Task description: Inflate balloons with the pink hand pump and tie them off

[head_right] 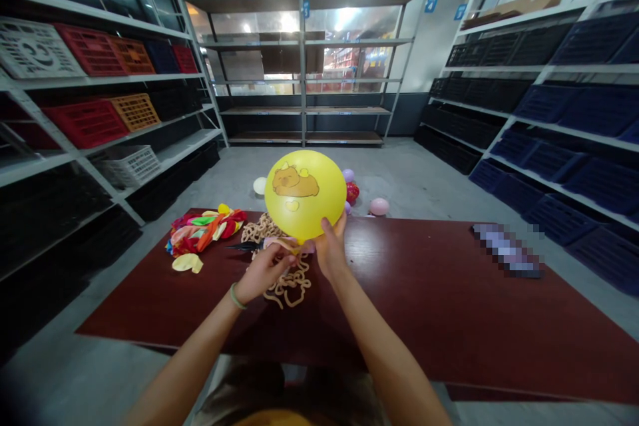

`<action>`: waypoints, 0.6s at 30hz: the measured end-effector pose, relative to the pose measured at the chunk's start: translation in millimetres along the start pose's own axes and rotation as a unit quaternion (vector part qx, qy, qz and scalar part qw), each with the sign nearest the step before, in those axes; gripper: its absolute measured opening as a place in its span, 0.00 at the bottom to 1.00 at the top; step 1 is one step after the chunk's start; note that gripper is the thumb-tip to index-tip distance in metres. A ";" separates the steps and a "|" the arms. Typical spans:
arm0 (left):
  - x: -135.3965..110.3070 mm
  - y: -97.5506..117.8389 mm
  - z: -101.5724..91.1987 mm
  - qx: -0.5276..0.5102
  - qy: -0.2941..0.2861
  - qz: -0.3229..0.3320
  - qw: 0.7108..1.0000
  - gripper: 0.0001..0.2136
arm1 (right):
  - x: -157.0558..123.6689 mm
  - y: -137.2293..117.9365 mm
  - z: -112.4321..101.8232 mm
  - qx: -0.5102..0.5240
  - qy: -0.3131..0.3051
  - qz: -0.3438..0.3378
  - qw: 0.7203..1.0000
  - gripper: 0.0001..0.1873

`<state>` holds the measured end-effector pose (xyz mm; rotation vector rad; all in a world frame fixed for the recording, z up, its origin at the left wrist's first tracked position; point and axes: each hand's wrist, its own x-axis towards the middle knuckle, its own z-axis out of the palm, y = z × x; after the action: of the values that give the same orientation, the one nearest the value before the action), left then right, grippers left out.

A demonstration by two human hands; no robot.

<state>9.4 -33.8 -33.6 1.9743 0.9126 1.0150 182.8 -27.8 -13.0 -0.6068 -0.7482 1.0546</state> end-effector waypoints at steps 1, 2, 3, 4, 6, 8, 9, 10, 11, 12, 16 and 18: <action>-0.8 -3.1 -2.1 -0.016 0.023 -0.013 1.000 0.12 | 2.3 -2.1 -2.9 0.020 0.002 -0.001 1.000 0.40; -1.0 -6.1 -4.9 -0.035 0.057 -0.030 0.997 0.15 | 4.5 -4.3 -5.8 0.032 0.003 -0.002 0.999 0.39; -0.4 -8.6 -7.9 -0.058 0.097 -0.049 0.992 0.18 | 6.5 -6.5 -8.6 0.039 0.001 -0.002 0.999 0.39; 1.3 -10.4 -11.0 -0.084 0.140 -0.064 0.985 0.21 | 8.0 -8.3 -10.9 0.045 -0.001 0.000 0.999 0.38; 7.8 -11.0 -16.0 -0.139 0.197 -0.071 0.968 0.25 | 9.2 -9.8 -14.0 0.057 -0.014 0.009 0.998 0.38; 17.6 -7.4 -17.9 -0.191 0.192 -0.047 0.961 0.30 | 7.9 -8.7 -14.6 0.064 -0.031 0.024 0.997 0.36; 23.2 -4.5 -17.6 -0.211 0.173 -0.030 0.962 0.33 | 6.7 -7.4 -14.1 0.065 -0.039 0.032 0.997 0.35; 28.6 -1.3 -16.4 -0.226 0.153 -0.012 0.962 0.35 | 5.5 -6.0 -13.4 0.065 -0.046 0.039 0.996 0.35; 33.6 1.8 -14.6 -0.238 0.136 0.002 0.962 0.37 | 4.4 -4.8 -12.8 0.064 -0.052 0.043 0.996 0.36; 38.0 4.3 -12.2 -0.246 0.126 0.012 0.961 0.39 | 3.5 -3.8 -12.4 0.063 -0.057 0.045 0.995 0.37; 45.9 7.4 -0.7 -0.255 0.123 0.013 0.959 0.40 | 2.2 -4.3 -17.4 0.051 -0.057 0.043 0.996 0.41; 46.6 6.0 4.7 -0.254 0.122 0.011 0.959 0.41 | 3.1 -6.3 -24.5 0.031 -0.055 0.049 0.997 0.40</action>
<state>35.4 0.6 -14.4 1.4518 0.6686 1.3709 206.4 -29.5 -22.4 -0.5388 -0.7855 1.2046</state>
